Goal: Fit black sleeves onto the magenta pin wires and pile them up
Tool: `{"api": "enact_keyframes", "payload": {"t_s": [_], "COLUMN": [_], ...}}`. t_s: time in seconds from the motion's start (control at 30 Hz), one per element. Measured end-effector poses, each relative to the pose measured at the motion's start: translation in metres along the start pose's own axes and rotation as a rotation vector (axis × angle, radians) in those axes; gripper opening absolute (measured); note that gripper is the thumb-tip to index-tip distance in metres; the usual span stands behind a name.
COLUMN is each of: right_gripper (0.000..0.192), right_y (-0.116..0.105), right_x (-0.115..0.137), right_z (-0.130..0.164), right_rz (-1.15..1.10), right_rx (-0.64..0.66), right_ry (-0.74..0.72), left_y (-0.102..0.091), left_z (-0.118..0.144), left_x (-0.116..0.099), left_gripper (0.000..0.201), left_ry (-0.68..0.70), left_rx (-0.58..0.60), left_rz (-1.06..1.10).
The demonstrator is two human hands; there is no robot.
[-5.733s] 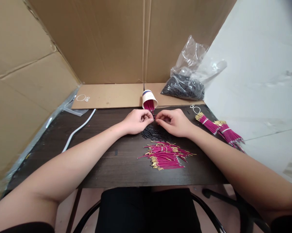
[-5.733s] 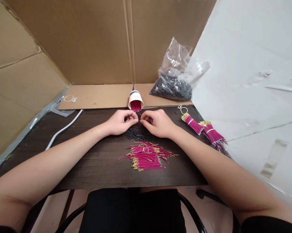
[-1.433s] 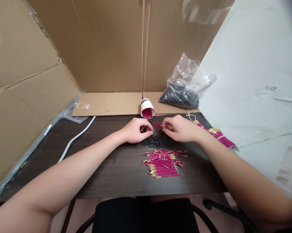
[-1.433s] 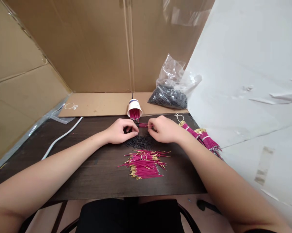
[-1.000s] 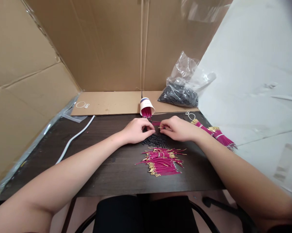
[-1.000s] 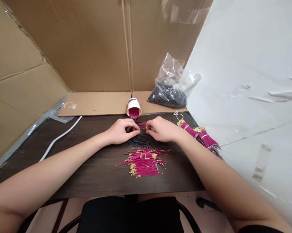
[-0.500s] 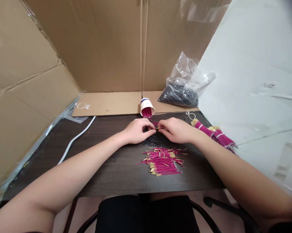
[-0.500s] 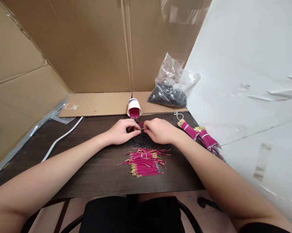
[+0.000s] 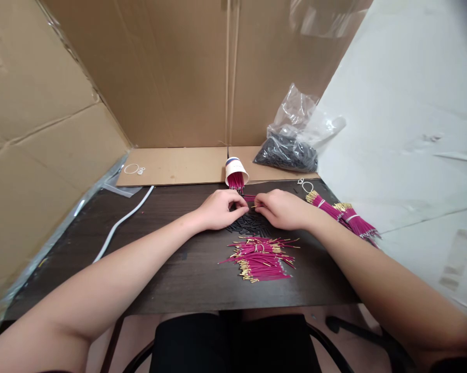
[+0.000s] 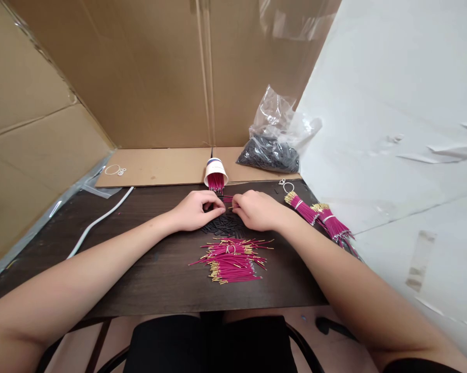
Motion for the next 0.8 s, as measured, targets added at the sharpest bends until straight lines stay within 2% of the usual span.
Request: {"api": "enact_keyframes", "payload": {"t_s": [0.17,0.37,0.47,0.7,0.8], "right_gripper": [0.026,0.019,0.016,0.014,0.017], "right_y": [0.004,0.002,-0.001,-0.002,-0.003], "right_x": [0.007,0.011,0.013,0.012,0.009], "right_z": [-0.001,0.003,0.005,0.004,0.004], "right_rz": [0.112,-0.104,-0.17,-0.217,-0.272], "right_rx": [-0.01,-0.109,-0.119,-0.123,-0.131], "right_ry": [0.011,-0.12,-0.166,-0.205,-0.198], "left_y": [0.0,0.0,0.0,0.0,-0.001], "left_z": [0.0,0.001,0.002,0.002,0.0], "left_x": [0.0,0.002,0.003,0.001,0.003], "left_gripper": [0.017,0.021,0.022,0.022,0.022], "left_ry": [0.01,0.074,0.09,0.119,0.062], "left_rx": [0.011,0.019,0.01,-0.02,-0.095], "left_rz": [0.015,0.061,0.104,0.148,0.212]}}
Point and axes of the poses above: each hand's wrist, its own z-axis away from the middle knuckle, its own y-axis out of the palm, x = y × z, the point moved 1 cm from there along -z, towards the middle knuckle, and after that the axes turned 15 degrees about x, right-handed, at the moved point
